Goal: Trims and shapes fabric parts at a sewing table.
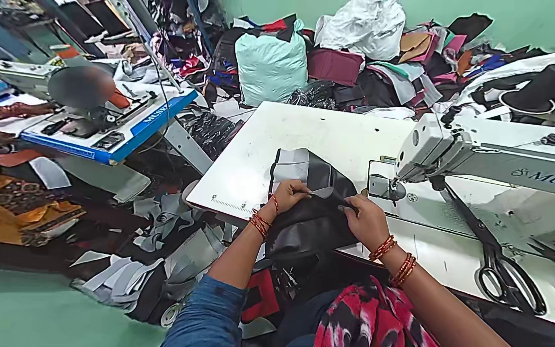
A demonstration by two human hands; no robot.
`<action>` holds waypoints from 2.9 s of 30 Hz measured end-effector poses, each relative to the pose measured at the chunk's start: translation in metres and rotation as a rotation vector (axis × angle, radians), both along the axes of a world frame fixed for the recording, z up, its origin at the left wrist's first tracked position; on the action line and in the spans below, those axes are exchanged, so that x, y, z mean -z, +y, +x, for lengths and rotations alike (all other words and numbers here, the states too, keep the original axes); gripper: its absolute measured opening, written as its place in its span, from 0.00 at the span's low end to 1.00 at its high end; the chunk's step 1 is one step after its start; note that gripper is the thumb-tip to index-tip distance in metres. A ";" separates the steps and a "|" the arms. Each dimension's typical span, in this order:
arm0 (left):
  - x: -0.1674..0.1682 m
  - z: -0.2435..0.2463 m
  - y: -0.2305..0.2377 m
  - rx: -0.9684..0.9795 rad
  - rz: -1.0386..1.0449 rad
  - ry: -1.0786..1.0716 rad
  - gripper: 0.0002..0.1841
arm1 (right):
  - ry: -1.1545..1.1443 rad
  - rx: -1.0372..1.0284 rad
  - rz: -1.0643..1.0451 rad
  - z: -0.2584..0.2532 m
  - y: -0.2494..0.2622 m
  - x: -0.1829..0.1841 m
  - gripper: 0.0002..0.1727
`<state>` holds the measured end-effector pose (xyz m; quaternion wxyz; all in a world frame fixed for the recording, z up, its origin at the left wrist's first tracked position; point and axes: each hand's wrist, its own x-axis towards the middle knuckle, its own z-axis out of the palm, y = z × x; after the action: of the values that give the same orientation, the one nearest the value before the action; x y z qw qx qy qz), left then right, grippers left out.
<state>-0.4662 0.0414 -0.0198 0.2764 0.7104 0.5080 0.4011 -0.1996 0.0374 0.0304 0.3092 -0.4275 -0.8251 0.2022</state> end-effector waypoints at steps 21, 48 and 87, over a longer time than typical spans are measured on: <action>-0.007 0.001 -0.002 0.000 -0.047 0.050 0.06 | 0.061 -0.003 0.049 -0.025 0.010 -0.019 0.10; -0.090 0.081 -0.039 -0.075 -0.102 -0.058 0.13 | 0.352 -0.084 -0.225 -0.009 0.009 -0.024 0.05; -0.063 0.143 -0.061 -0.249 0.298 -0.201 0.07 | -0.366 0.487 -0.523 0.288 -0.067 -0.016 0.35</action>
<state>-0.3227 -0.0197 0.0433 0.1657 0.6316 0.4969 0.5716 0.0887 -0.0292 0.0467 0.0766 -0.7039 -0.6618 0.2465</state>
